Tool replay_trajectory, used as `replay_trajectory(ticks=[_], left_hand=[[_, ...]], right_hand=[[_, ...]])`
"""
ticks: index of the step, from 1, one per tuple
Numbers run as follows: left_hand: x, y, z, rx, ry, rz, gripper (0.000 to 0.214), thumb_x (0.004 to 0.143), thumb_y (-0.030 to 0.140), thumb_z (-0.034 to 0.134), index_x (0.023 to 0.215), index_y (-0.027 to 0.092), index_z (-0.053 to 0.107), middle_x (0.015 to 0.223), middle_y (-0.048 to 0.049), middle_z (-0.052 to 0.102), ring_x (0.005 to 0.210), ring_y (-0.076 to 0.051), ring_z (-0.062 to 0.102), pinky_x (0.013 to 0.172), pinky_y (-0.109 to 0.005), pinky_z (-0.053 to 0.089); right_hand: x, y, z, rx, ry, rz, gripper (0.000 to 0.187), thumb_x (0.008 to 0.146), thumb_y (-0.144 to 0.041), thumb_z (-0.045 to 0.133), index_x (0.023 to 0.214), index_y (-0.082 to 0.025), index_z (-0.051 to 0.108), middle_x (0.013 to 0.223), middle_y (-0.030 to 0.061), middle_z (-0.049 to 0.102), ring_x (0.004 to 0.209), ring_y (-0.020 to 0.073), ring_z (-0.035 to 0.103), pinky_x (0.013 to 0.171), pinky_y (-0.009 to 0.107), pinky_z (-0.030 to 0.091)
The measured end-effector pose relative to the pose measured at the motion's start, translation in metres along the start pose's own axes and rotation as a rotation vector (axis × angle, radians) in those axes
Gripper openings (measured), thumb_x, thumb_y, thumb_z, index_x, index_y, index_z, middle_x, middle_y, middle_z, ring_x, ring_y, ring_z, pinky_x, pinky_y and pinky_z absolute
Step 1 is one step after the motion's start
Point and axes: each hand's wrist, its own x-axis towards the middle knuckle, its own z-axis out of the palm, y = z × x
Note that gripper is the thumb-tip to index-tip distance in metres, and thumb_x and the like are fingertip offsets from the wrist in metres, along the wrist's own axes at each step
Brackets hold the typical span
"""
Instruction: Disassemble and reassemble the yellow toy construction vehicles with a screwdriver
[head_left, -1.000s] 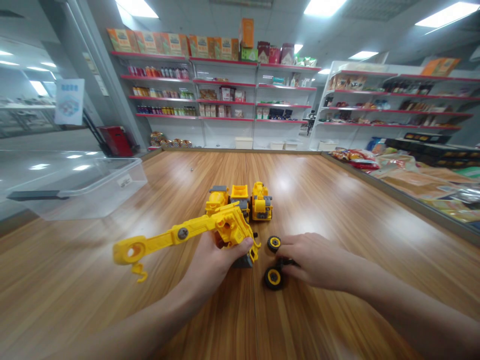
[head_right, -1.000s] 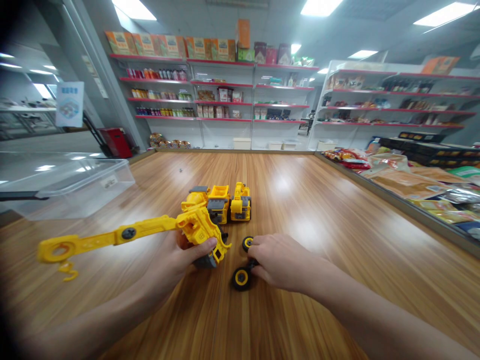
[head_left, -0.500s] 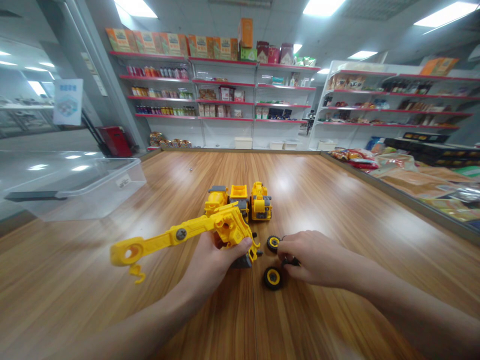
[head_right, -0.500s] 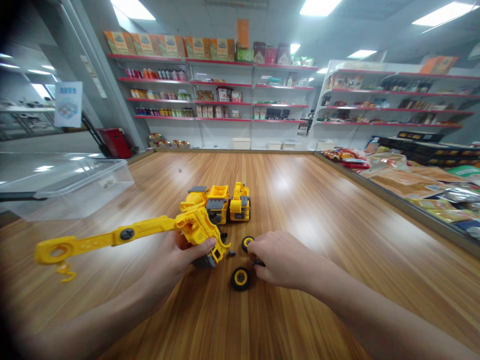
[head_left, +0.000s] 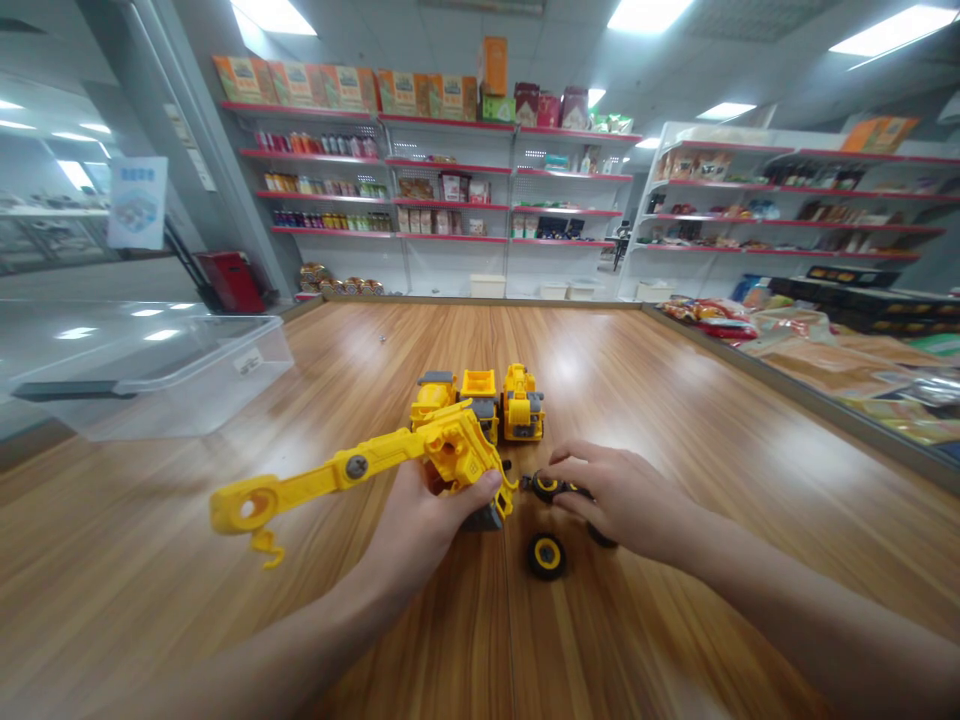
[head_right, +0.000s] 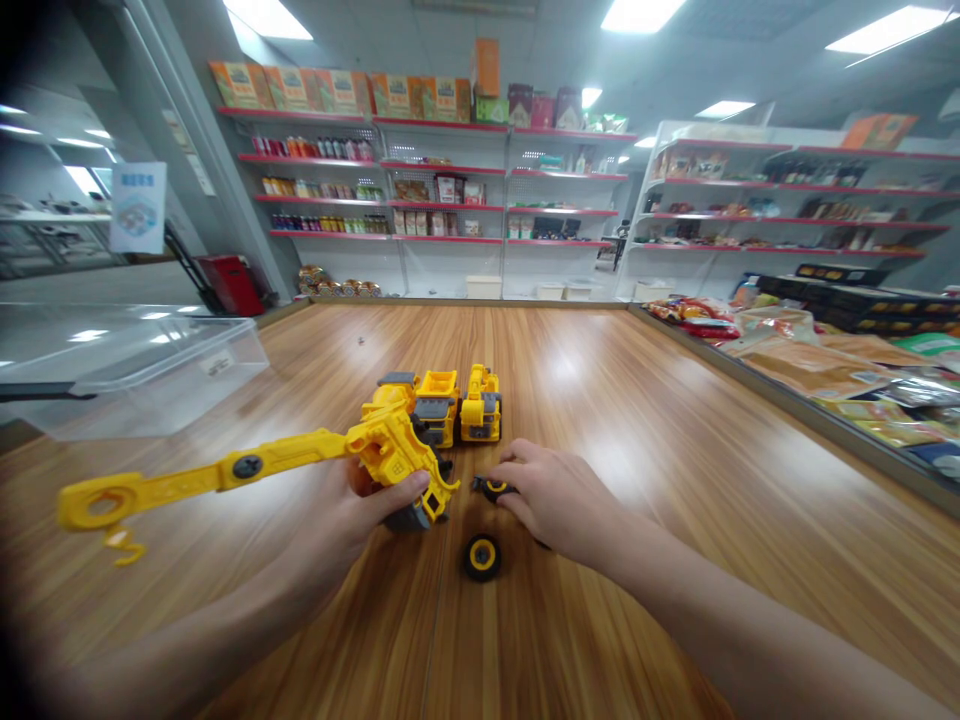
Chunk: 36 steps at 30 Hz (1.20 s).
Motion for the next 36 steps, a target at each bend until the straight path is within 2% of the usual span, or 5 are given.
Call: replay_trajectory(ticks=[6,9,14,22,36], left_hand=[[0.0,-0.001,0.0,-0.026,0.018,-0.012,0.043,0.065,0.033,0.08,0.101,0.016,0.062,0.086,-0.0049,0.068,0.085,-0.025,0.065,0.072,-0.034,0.052],[0.001,0.0,0.0,-0.023,0.021,-0.009,0.043,0.064,0.034,0.08,0.099,0.016,0.063,0.085,-0.0047,0.068,0.084,-0.025,0.065,0.072,-0.034,0.052],[0.001,0.001,-0.001,-0.001,0.029,0.004,0.042,0.065,0.034,0.079,0.1,0.016,0.063,0.083,-0.0038,0.068,0.082,-0.024,0.065,0.071,-0.033,0.052],[-0.001,0.0,0.001,-0.007,0.019,-0.02,0.041,0.066,0.033,0.079,0.1,0.015,0.063,0.087,-0.0053,0.068,0.083,-0.023,0.065,0.073,-0.033,0.052],[-0.001,0.003,0.002,-0.057,0.034,-0.017,0.046,0.064,0.035,0.079,0.102,0.016,0.064,0.093,-0.0066,0.07,0.086,-0.024,0.066,0.073,-0.033,0.052]], right_hand=[[-0.001,-0.002,-0.005,-0.08,-0.066,0.005,0.022,0.093,-0.023,0.05,0.098,-0.023,0.072,0.102,0.0048,0.066,0.085,0.0178,0.065,0.072,0.029,0.044],[-0.002,-0.012,-0.007,-0.041,-0.052,0.008,0.023,0.092,-0.038,0.055,0.092,-0.02,0.069,0.09,0.0045,0.065,0.081,0.0179,0.063,0.069,0.028,0.042],[-0.005,-0.024,-0.003,-0.007,-0.119,-0.038,0.056,0.073,-0.065,0.068,0.107,-0.021,0.063,0.095,0.0043,0.064,0.084,0.0226,0.063,0.065,0.03,0.04],[-0.004,-0.008,-0.007,-0.147,-0.136,0.075,0.042,0.076,-0.056,0.068,0.1,-0.022,0.066,0.094,0.0045,0.058,0.072,0.0193,0.06,0.057,0.028,0.034],[-0.002,-0.013,-0.005,-0.008,-0.055,-0.016,0.029,0.084,-0.043,0.065,0.102,-0.021,0.066,0.1,0.0055,0.061,0.085,0.0187,0.062,0.069,0.028,0.042]])
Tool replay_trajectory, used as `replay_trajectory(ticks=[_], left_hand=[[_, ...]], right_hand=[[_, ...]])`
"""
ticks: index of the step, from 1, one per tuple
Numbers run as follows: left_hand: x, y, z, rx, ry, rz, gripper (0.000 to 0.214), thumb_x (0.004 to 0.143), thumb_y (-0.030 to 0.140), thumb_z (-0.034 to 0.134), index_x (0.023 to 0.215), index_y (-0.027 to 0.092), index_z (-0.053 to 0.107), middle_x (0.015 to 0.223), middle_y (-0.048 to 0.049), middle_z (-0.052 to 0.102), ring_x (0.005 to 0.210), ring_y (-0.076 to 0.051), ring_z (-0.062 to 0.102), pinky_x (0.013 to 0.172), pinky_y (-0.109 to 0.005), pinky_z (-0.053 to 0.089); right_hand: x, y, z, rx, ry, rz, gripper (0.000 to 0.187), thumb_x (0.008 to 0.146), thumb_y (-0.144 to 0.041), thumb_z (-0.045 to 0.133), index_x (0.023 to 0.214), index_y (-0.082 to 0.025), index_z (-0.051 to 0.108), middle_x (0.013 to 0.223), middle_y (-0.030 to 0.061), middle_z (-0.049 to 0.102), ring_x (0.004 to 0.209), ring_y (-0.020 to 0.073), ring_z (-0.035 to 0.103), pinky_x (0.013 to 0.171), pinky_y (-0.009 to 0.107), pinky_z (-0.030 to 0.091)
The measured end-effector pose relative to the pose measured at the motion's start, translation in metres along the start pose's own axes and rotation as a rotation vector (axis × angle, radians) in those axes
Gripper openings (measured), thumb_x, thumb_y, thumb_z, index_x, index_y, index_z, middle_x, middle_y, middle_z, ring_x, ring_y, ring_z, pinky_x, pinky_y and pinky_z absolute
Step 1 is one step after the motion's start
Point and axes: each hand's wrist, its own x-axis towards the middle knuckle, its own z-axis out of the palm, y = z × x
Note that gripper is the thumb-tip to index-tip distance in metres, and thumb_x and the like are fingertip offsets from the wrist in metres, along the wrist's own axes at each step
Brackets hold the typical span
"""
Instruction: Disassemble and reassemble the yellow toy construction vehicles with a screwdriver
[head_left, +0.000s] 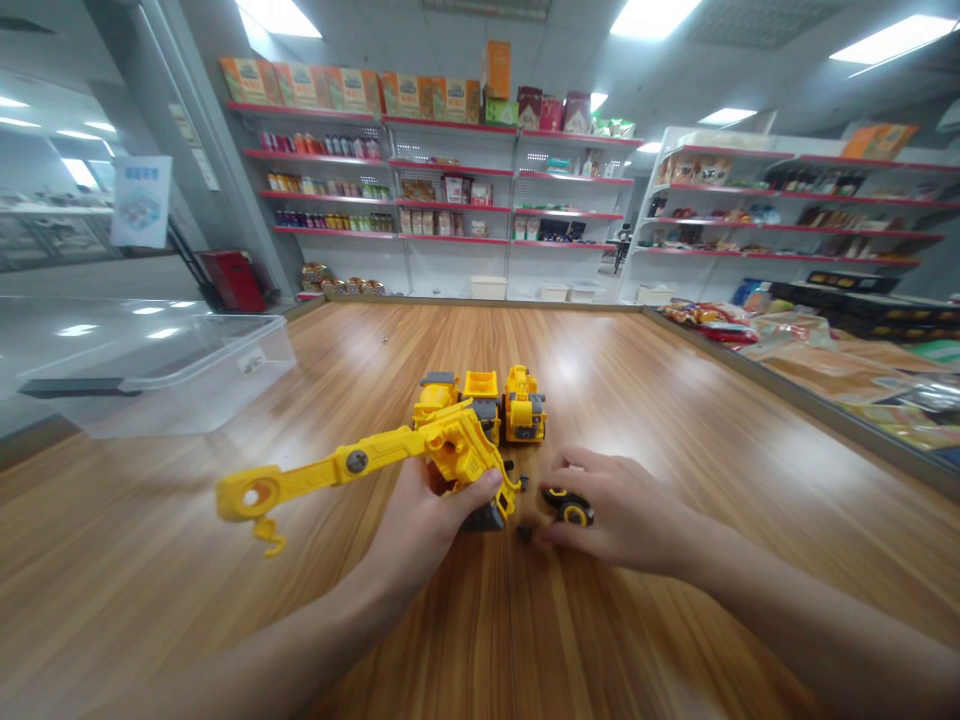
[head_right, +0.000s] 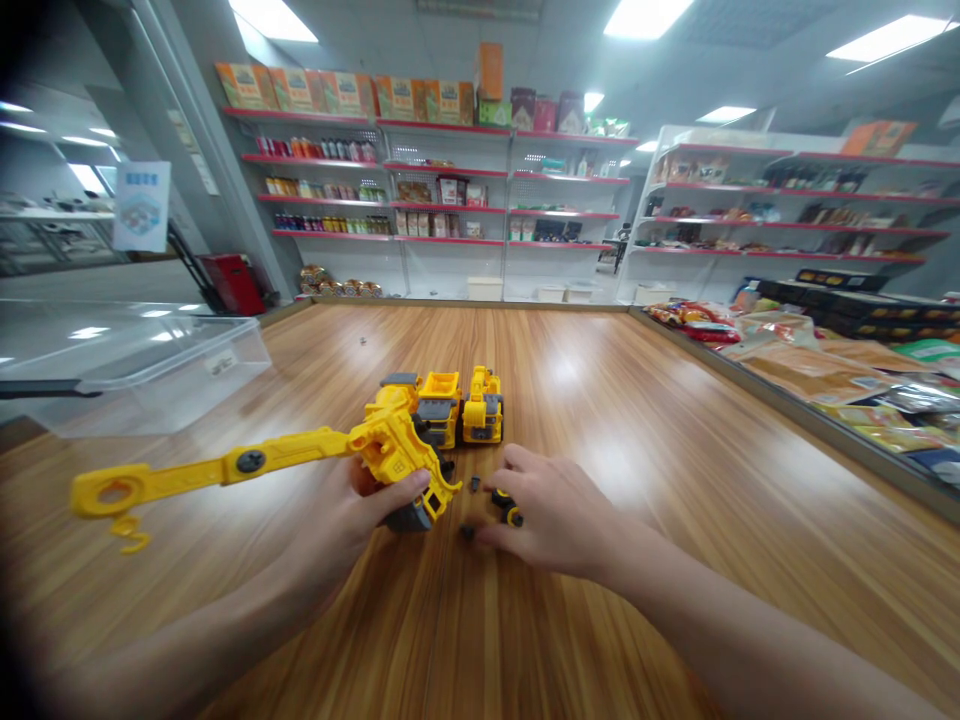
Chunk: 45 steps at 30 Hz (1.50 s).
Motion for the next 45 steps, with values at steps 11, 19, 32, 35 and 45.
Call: replay_trajectory(ticks=[11,19,32,35,45], left_hand=[[0.001,-0.001,-0.001,0.041,0.013,0.019,0.041,0.065,0.034,0.079,0.099,0.016,0.064,0.086,-0.0048,0.069,0.081,-0.022,0.064,0.071,-0.031,0.05],[-0.001,0.0,-0.001,0.033,-0.004,-0.012,0.041,0.068,0.033,0.078,0.102,0.015,0.063,0.092,-0.0062,0.07,0.085,-0.022,0.066,0.074,-0.031,0.052],[-0.001,0.0,-0.003,0.03,-0.01,0.0,0.043,0.068,0.034,0.078,0.103,0.015,0.063,0.092,-0.0064,0.069,0.085,-0.022,0.065,0.074,-0.032,0.052],[-0.001,0.002,-0.001,0.032,-0.004,-0.001,0.042,0.068,0.034,0.078,0.102,0.015,0.063,0.09,-0.0055,0.069,0.083,-0.021,0.065,0.072,-0.031,0.052],[-0.002,-0.002,-0.001,-0.029,0.0,-0.033,0.046,0.066,0.032,0.079,0.105,0.014,0.064,0.094,-0.0072,0.07,0.085,-0.024,0.066,0.074,-0.033,0.053]], right_hand=[[0.006,-0.004,0.005,0.055,-0.032,-0.135,0.018,0.088,-0.017,0.053,0.097,-0.02,0.069,0.094,0.0037,0.071,0.082,0.0159,0.065,0.07,0.026,0.043],[0.0,0.029,-0.027,0.149,-0.148,-0.012,0.02,0.081,-0.017,0.06,0.095,-0.021,0.074,0.09,0.0035,0.075,0.08,0.0166,0.067,0.072,0.026,0.045],[-0.005,0.051,-0.028,0.025,-0.208,0.098,0.026,0.081,-0.025,0.063,0.106,-0.023,0.07,0.086,0.0037,0.073,0.079,0.0197,0.066,0.071,0.03,0.045],[-0.001,0.046,-0.018,0.003,-0.049,0.113,0.023,0.087,-0.024,0.057,0.106,-0.022,0.069,0.095,0.0051,0.072,0.086,0.0201,0.066,0.076,0.031,0.046],[0.025,-0.003,0.014,-0.204,0.115,0.145,0.024,0.096,-0.027,0.045,0.097,-0.021,0.069,0.099,0.0054,0.071,0.09,0.0191,0.067,0.072,0.027,0.045]])
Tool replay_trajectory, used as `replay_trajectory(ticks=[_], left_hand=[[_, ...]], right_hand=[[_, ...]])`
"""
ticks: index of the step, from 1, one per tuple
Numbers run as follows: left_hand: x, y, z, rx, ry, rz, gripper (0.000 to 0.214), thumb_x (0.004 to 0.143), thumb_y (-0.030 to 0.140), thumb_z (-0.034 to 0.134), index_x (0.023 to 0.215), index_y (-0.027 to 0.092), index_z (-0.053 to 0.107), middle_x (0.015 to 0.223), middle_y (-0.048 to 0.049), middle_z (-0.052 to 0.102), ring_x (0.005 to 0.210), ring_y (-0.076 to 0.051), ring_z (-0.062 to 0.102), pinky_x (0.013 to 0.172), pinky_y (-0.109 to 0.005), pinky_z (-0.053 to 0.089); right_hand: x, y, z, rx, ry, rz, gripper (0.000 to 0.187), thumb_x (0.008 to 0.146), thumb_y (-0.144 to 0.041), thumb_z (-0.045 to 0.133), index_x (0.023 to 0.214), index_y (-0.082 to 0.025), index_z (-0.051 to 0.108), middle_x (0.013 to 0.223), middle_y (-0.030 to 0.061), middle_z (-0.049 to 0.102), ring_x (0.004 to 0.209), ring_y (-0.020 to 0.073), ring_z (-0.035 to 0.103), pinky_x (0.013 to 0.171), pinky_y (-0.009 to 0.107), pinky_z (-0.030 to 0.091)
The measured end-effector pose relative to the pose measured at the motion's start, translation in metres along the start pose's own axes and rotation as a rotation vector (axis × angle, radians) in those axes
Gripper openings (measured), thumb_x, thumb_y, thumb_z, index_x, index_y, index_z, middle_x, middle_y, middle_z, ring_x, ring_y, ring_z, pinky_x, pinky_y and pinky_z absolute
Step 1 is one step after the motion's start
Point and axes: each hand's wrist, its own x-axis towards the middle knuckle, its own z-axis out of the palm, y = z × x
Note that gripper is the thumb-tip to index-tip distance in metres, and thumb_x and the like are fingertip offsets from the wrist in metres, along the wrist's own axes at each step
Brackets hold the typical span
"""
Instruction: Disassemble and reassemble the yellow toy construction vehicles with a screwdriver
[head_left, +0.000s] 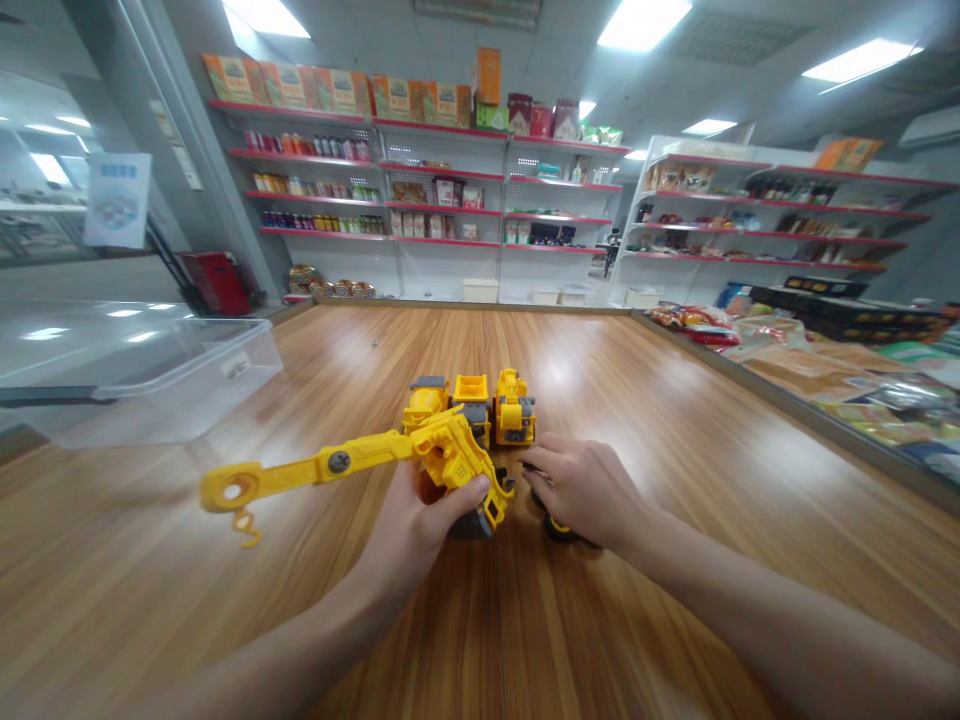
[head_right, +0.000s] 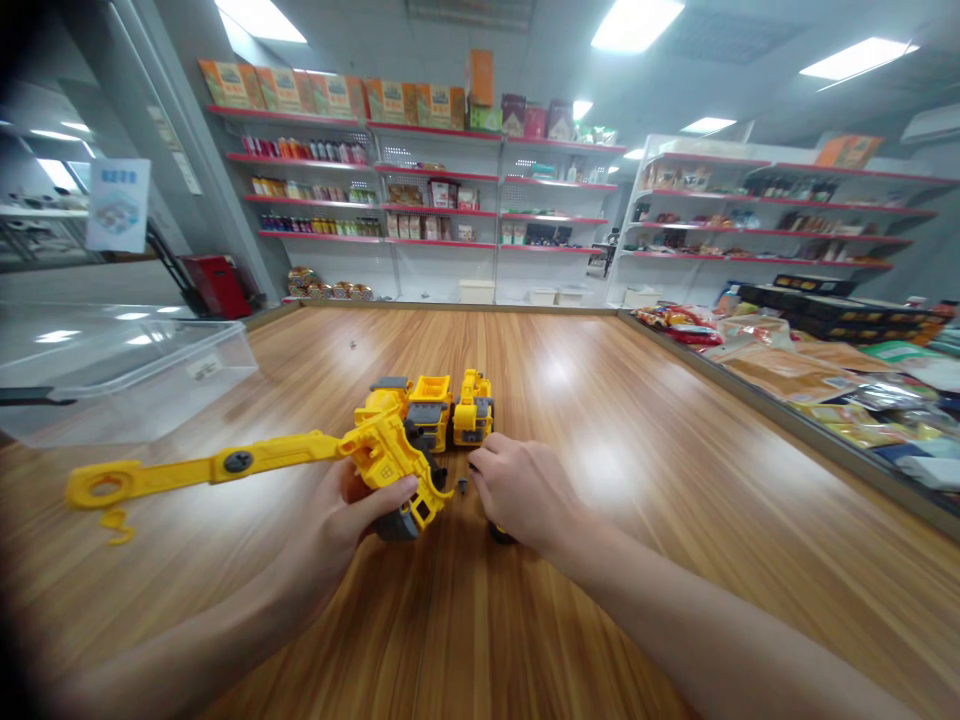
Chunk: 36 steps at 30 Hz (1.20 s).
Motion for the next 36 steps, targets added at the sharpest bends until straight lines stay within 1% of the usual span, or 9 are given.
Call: replay_trajectory(ticks=[4,9,13,19,22,28,31,34,36], left_hand=[[-0.003,0.002,0.0,-0.088,-0.011,-0.055,0.042,0.07,0.028,0.074,0.108,0.015,0.061,0.098,-0.0072,0.07,0.09,-0.025,0.066,0.077,-0.035,0.053],[-0.006,0.003,-0.001,-0.131,-0.01,-0.112,0.037,0.071,0.023,0.07,0.106,0.016,0.062,0.096,-0.0062,0.07,0.086,-0.024,0.066,0.074,-0.034,0.053],[-0.008,0.003,-0.001,-0.164,-0.039,-0.103,0.037,0.069,0.02,0.068,0.106,0.015,0.063,0.096,-0.0063,0.072,0.086,-0.023,0.067,0.075,-0.033,0.053],[-0.008,0.004,0.001,-0.185,-0.051,-0.107,0.043,0.069,0.017,0.07,0.11,0.016,0.061,0.095,-0.0049,0.073,0.088,-0.024,0.068,0.077,-0.033,0.053],[-0.008,0.003,0.0,-0.189,-0.049,-0.118,0.048,0.069,0.017,0.07,0.116,0.016,0.059,0.095,-0.0049,0.073,0.088,-0.024,0.068,0.075,-0.033,0.053],[-0.007,0.001,-0.001,-0.163,-0.114,-0.119,0.049,0.071,0.022,0.071,0.118,0.015,0.058,0.101,-0.0081,0.073,0.095,-0.027,0.068,0.083,-0.037,0.052],[-0.006,0.001,0.001,-0.112,-0.106,-0.111,0.05,0.072,0.033,0.074,0.116,0.014,0.06,0.104,-0.0108,0.073,0.095,-0.029,0.069,0.084,-0.039,0.053],[-0.004,0.001,0.003,-0.021,-0.031,-0.095,0.053,0.071,0.041,0.076,0.115,0.015,0.06,0.105,-0.0111,0.073,0.096,-0.029,0.069,0.083,-0.039,0.054],[-0.004,0.0,0.003,0.051,0.003,-0.096,0.051,0.071,0.042,0.076,0.111,0.016,0.061,0.106,-0.0108,0.073,0.096,-0.028,0.069,0.083,-0.037,0.054]], right_hand=[[0.01,-0.007,0.006,-0.032,-0.044,-0.02,0.025,0.093,-0.034,0.05,0.086,-0.02,0.07,0.088,0.0067,0.072,0.08,0.0213,0.068,0.062,0.028,0.041],[0.011,-0.008,0.011,-0.041,-0.089,-0.072,0.019,0.089,-0.028,0.054,0.087,-0.021,0.071,0.087,0.0058,0.074,0.075,0.0209,0.069,0.058,0.028,0.038],[0.011,-0.004,0.006,-0.025,-0.075,-0.072,0.016,0.088,-0.025,0.055,0.089,-0.023,0.07,0.09,0.0027,0.074,0.081,0.0203,0.069,0.061,0.027,0.038],[0.012,0.005,0.0,-0.001,-0.033,-0.036,0.023,0.095,-0.032,0.048,0.097,-0.024,0.069,0.098,0.0027,0.072,0.091,0.0189,0.067,0.067,0.027,0.039],[0.013,0.002,0.007,0.003,-0.04,-0.059,0.027,0.094,-0.037,0.048,0.094,-0.022,0.071,0.095,0.0055,0.072,0.084,0.0191,0.067,0.063,0.027,0.038],[0.014,-0.005,0.018,0.024,-0.058,-0.109,0.022,0.09,-0.028,0.052,0.084,-0.018,0.071,0.087,0.0075,0.073,0.071,0.0196,0.067,0.057,0.027,0.035],[0.015,-0.001,0.01,0.067,-0.044,-0.1,0.02,0.09,-0.027,0.053,0.086,-0.02,0.071,0.089,0.0063,0.073,0.077,0.0197,0.067,0.06,0.027,0.038],[0.013,0.01,-0.006,0.128,-0.023,-0.086,0.017,0.089,-0.027,0.055,0.094,-0.022,0.071,0.095,0.0036,0.073,0.087,0.0181,0.067,0.069,0.026,0.042],[0.008,0.021,-0.017,0.171,-0.035,-0.083,0.015,0.087,-0.026,0.058,0.092,-0.023,0.072,0.091,0.0014,0.074,0.084,0.0155,0.067,0.071,0.024,0.044]])
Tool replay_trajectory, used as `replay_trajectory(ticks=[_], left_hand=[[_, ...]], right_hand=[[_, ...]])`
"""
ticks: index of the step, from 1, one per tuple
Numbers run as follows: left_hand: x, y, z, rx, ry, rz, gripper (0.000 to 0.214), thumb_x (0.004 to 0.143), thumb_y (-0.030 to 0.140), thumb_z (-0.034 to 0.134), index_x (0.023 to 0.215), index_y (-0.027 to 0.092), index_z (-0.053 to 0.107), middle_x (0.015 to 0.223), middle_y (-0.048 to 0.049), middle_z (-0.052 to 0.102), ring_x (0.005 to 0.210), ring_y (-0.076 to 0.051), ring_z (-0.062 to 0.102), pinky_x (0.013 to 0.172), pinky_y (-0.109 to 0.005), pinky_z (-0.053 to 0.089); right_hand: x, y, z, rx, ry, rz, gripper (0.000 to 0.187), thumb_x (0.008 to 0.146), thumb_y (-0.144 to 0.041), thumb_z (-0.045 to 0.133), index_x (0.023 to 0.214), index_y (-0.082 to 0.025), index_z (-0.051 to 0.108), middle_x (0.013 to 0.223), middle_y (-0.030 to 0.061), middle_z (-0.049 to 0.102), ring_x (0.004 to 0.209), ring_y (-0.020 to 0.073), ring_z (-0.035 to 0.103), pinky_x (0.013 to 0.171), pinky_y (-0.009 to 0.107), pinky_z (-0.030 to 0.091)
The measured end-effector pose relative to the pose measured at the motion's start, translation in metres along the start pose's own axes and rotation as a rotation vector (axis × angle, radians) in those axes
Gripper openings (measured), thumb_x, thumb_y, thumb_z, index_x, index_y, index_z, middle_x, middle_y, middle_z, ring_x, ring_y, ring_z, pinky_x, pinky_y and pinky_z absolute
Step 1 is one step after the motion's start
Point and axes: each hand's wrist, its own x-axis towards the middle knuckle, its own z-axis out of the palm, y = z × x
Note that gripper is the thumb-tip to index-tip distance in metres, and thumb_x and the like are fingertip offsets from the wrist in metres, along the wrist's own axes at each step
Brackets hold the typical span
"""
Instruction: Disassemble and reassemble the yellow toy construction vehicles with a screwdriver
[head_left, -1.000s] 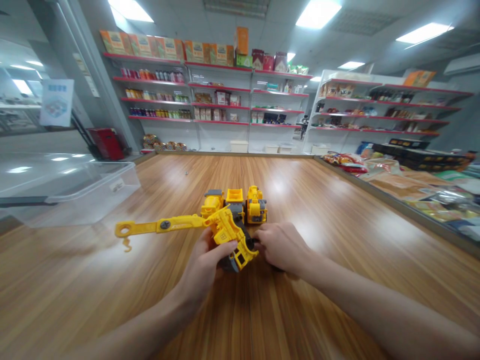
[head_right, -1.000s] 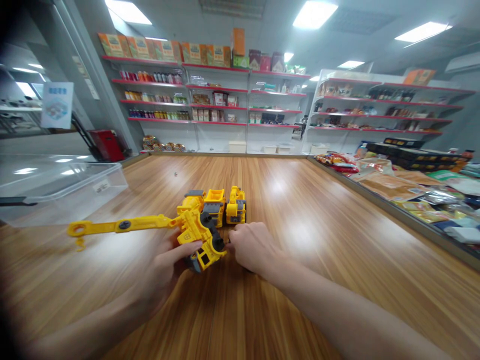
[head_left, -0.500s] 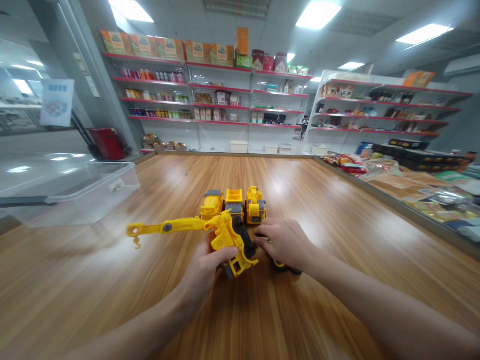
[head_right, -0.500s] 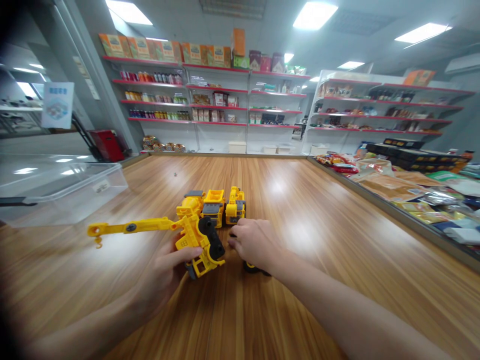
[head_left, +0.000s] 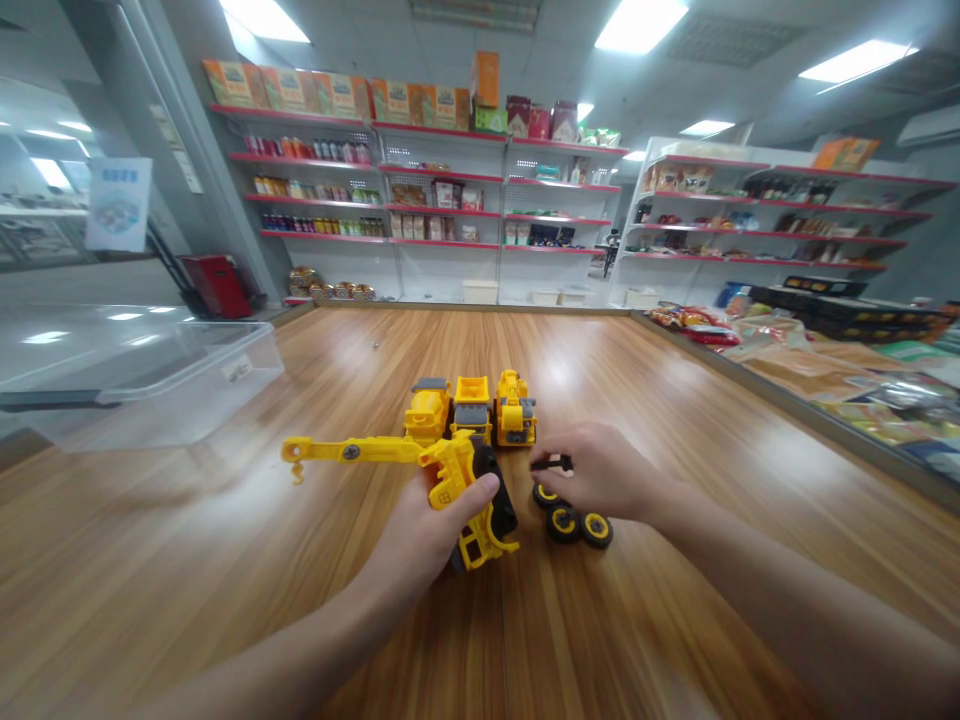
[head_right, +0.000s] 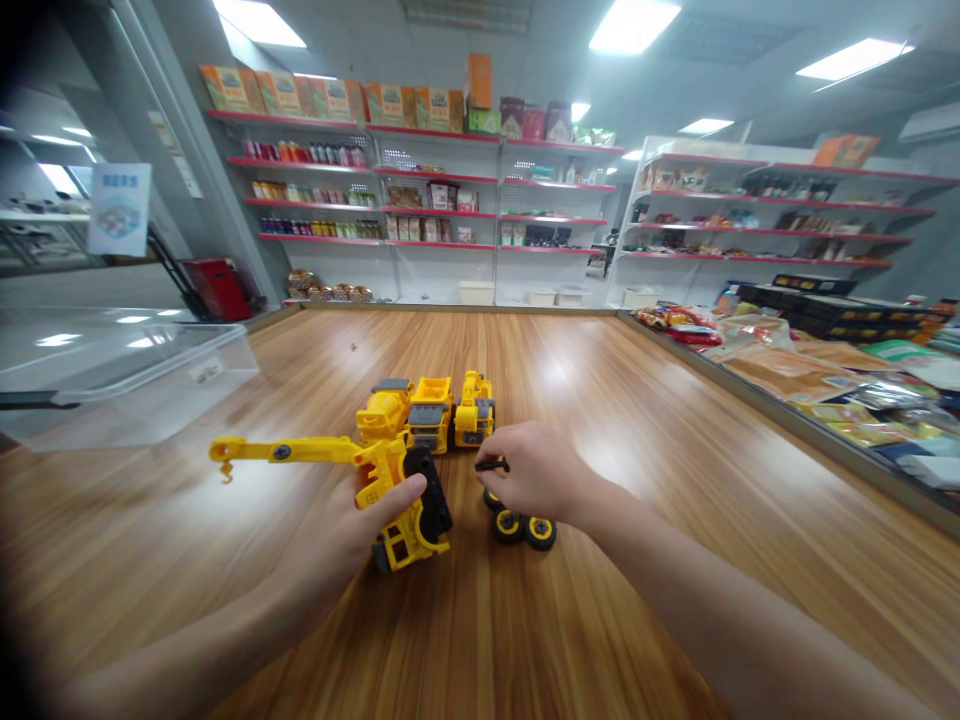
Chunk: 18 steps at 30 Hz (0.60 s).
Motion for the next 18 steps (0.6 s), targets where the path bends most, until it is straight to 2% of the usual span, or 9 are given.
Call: replay_trajectory(ticks=[4,9,14,18], left_hand=[[-0.002,-0.004,0.001,0.076,-0.033,-0.018,0.05,0.071,0.042,0.076,0.111,0.017,0.061,0.107,-0.0112,0.072,0.097,-0.03,0.069,0.081,-0.039,0.055],[-0.006,-0.001,-0.002,0.062,-0.063,-0.021,0.051,0.067,0.038,0.08,0.11,0.017,0.062,0.102,-0.0099,0.073,0.093,-0.029,0.069,0.075,-0.037,0.055],[-0.001,0.0,-0.013,0.027,-0.217,-0.056,0.038,0.068,0.03,0.077,0.101,0.014,0.066,0.092,-0.0081,0.072,0.084,-0.026,0.068,0.072,-0.034,0.053],[0.001,-0.002,-0.018,0.044,-0.353,0.008,0.026,0.072,0.022,0.07,0.096,0.011,0.07,0.081,-0.0061,0.07,0.076,-0.024,0.065,0.069,-0.032,0.049]], right_hand=[[-0.015,0.017,-0.015,0.163,-0.096,0.029,0.012,0.082,-0.028,0.064,0.087,-0.021,0.074,0.083,0.0005,0.074,0.074,0.014,0.066,0.065,0.023,0.044],[-0.022,0.02,-0.019,0.169,-0.141,0.045,0.017,0.084,-0.032,0.064,0.091,-0.022,0.075,0.083,0.0023,0.075,0.073,0.0155,0.066,0.067,0.026,0.044],[-0.02,0.008,-0.016,0.151,-0.017,-0.017,0.021,0.09,-0.024,0.054,0.083,-0.017,0.072,0.08,0.0047,0.071,0.073,0.0145,0.062,0.067,0.026,0.043],[-0.022,-0.008,-0.009,0.278,0.112,-0.102,0.017,0.091,-0.02,0.054,0.094,-0.017,0.07,0.086,0.0038,0.07,0.077,0.0133,0.062,0.069,0.025,0.044]])
